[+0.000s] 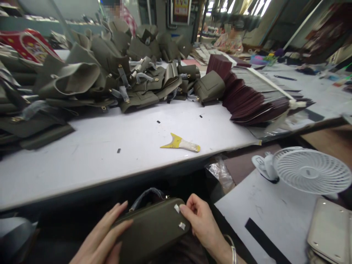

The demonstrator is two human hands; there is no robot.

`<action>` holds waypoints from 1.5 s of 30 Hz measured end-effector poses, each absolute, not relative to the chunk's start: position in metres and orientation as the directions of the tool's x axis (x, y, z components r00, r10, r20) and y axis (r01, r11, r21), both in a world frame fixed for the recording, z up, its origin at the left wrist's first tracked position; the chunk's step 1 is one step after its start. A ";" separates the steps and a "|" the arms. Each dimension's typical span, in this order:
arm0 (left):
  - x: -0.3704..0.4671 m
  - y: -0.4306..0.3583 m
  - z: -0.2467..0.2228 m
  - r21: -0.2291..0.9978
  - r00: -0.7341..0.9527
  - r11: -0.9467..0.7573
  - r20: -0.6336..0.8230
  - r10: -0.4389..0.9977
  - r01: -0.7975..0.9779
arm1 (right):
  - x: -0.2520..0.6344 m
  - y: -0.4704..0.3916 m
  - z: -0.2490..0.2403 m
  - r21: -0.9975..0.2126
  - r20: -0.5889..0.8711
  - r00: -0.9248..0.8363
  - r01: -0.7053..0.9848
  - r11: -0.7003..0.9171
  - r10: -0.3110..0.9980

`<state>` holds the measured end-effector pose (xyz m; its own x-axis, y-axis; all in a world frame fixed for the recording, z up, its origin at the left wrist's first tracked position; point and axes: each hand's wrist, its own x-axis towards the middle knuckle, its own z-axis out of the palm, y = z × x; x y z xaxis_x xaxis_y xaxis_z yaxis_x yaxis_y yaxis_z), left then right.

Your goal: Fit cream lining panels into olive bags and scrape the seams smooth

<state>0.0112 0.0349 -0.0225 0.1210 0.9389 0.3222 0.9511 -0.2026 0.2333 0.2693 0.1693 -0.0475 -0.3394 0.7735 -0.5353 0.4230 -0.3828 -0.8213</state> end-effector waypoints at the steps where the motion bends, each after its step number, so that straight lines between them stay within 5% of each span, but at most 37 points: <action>1: 0.024 0.048 -0.019 0.212 0.169 -0.239 0.301 0.938 0.948 | 0.269 0.170 -0.047 -0.824 -0.532 -0.341 0.420 -0.381 0.775; 4: 0.062 0.085 -0.014 0.216 0.248 -0.306 0.257 0.934 0.927 | 0.268 0.170 -0.045 -0.840 -0.506 -0.350 0.407 -0.358 0.788; 9: 0.093 0.113 -0.030 0.410 0.237 -0.273 0.138 0.962 0.870 | 0.270 0.171 -0.047 -0.862 -0.486 -0.366 0.353 -0.364 0.794; 15: 0.089 0.114 -0.039 0.544 0.219 -0.258 0.138 0.966 0.798 | 0.275 0.178 -0.047 -0.809 -0.569 -0.415 0.128 -0.574 0.710; 30: 0.089 0.120 -0.040 0.548 0.205 -0.241 0.127 0.971 0.801 | 0.276 0.219 -0.056 -0.738 -0.575 -0.648 0.147 -0.659 0.499; 34: 0.088 0.120 -0.040 0.592 0.208 -0.224 0.097 0.973 0.774 | 0.276 0.221 -0.048 -0.804 -0.539 -0.668 0.224 -0.551 0.513; 38: 0.089 0.117 -0.038 0.645 0.181 -0.149 0.017 0.983 0.750 | 0.275 0.225 -0.037 -0.896 -0.442 -0.682 0.360 -0.258 0.583; 42: 0.098 0.119 -0.025 0.713 0.070 0.078 -0.175 0.982 0.696 | 0.278 0.227 -0.031 -0.898 -0.303 -0.729 0.435 0.074 0.614; 45: 0.107 0.125 -0.015 0.699 -0.038 0.238 -0.289 0.957 0.674 | 0.281 0.221 -0.032 -0.885 -0.274 -0.730 0.446 0.134 0.627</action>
